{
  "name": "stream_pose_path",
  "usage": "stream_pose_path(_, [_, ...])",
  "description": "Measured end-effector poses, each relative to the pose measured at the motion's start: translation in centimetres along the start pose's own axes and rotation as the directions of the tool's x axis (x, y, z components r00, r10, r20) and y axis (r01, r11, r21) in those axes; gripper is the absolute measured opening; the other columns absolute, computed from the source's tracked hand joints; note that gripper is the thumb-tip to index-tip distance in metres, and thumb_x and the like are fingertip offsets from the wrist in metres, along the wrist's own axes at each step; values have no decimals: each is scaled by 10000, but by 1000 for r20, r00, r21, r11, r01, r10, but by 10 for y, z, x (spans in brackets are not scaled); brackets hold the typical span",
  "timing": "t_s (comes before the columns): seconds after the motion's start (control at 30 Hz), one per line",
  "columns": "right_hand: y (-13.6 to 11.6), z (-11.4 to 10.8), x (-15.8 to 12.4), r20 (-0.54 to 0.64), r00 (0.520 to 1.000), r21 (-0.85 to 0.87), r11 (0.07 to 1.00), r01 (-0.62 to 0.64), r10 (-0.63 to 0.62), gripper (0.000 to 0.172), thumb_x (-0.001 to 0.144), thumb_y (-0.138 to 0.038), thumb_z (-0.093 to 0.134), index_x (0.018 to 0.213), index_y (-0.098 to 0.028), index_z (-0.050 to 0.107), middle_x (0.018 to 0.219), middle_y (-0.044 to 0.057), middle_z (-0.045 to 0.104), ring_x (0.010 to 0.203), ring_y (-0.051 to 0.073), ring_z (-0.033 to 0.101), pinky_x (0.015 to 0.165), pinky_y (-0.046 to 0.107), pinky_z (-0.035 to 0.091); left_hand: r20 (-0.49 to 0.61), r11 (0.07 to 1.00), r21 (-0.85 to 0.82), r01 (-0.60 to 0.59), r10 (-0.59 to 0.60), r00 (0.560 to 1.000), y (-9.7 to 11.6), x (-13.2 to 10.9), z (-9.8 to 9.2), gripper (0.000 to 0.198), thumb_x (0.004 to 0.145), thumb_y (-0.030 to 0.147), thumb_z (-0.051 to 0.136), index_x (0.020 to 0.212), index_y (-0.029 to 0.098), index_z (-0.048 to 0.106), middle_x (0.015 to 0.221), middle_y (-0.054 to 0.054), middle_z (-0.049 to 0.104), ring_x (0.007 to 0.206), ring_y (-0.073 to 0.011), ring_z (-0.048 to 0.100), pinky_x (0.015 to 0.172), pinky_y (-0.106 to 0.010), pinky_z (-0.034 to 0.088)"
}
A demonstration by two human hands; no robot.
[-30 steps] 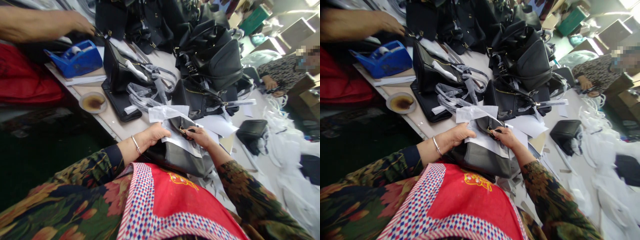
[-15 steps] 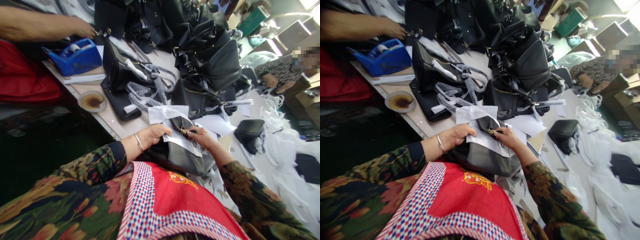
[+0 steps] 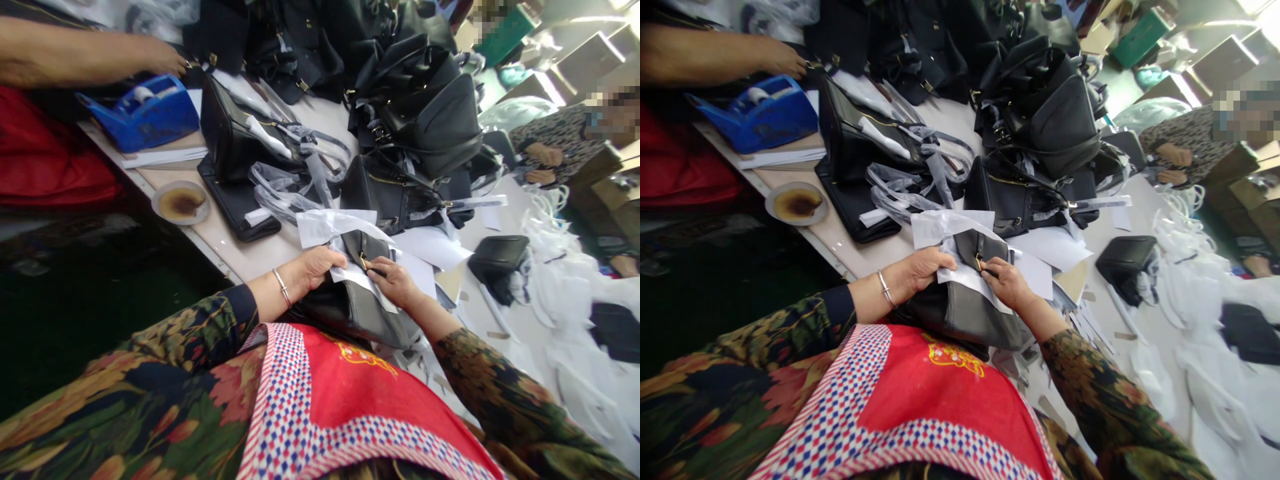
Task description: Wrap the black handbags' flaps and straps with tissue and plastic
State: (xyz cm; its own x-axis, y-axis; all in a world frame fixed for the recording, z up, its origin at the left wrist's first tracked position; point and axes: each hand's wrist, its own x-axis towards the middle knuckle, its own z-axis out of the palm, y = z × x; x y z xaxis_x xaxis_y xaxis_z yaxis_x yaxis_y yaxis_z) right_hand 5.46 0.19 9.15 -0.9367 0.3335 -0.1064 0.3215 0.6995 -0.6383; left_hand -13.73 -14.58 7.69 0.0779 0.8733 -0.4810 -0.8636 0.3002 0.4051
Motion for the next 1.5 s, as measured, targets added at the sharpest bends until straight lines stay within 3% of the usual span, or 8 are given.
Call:
stream_pose_path(0.13, [-4,-1,-3,2,998,-90,994,55,-55,309,961,-309,539,1191,-175,697,1045,118,675,969,250,672,917,403,546,6,1000,0,25,-25,1000,0,3,5,256,553,60,662,805,82,703,619,-79,705,516,-160,619,574,-272,523])
stream_pose_path(0.3, [-7,-8,-7,44,999,-166,986,35,-28,356,937,-294,572,1274,-202,641,1122,115,658,1001,261,665,913,402,552,12,999,-1,35,-35,999,2,-1,5,143,630,120,719,768,92,693,630,-82,703,513,-149,610,564,-264,517])
stream_pose_path(0.6, [-14,-10,-11,-13,1000,-323,946,-11,7,428,938,-329,587,1349,-214,572,1107,120,653,926,262,669,844,404,567,57,996,-53,71,-68,996,5,-4,3,227,700,196,763,892,81,731,779,-123,756,620,-183,677,671,-305,571])
stream_pose_path(0.73, [-13,-11,-10,-57,998,-292,956,16,-34,368,977,-334,542,1329,-267,627,1202,110,642,1057,263,658,931,405,556,93,997,-64,44,-38,995,7,-5,6,283,698,191,773,956,81,735,809,-129,763,666,-198,696,699,-318,580])
stream_pose_path(0.83, [-10,-12,-8,-88,995,-213,977,30,-49,340,991,-321,522,1287,-254,675,1151,108,667,1034,251,670,951,406,552,116,997,-65,29,-21,993,7,-5,7,321,698,191,777,994,74,731,830,-136,767,698,-209,711,722,-324,583])
stream_pose_path(1.1, [-9,-24,-1,-98,993,-51,996,-70,65,314,967,-363,559,1202,-263,742,1127,90,716,1025,253,684,963,427,542,162,997,-69,15,-4,987,7,-4,5,385,687,197,799,1047,80,725,917,-150,778,732,-215,719,779,-343,573])
stream_pose_path(1.5, [-2,-13,-5,-102,992,-43,996,-73,68,272,954,-342,573,1123,-255,768,1086,78,710,1006,242,684,946,402,550,69,999,-30,-15,17,997,7,1,2,326,575,114,716,897,67,726,762,-118,755,599,-180,663,684,-314,551])
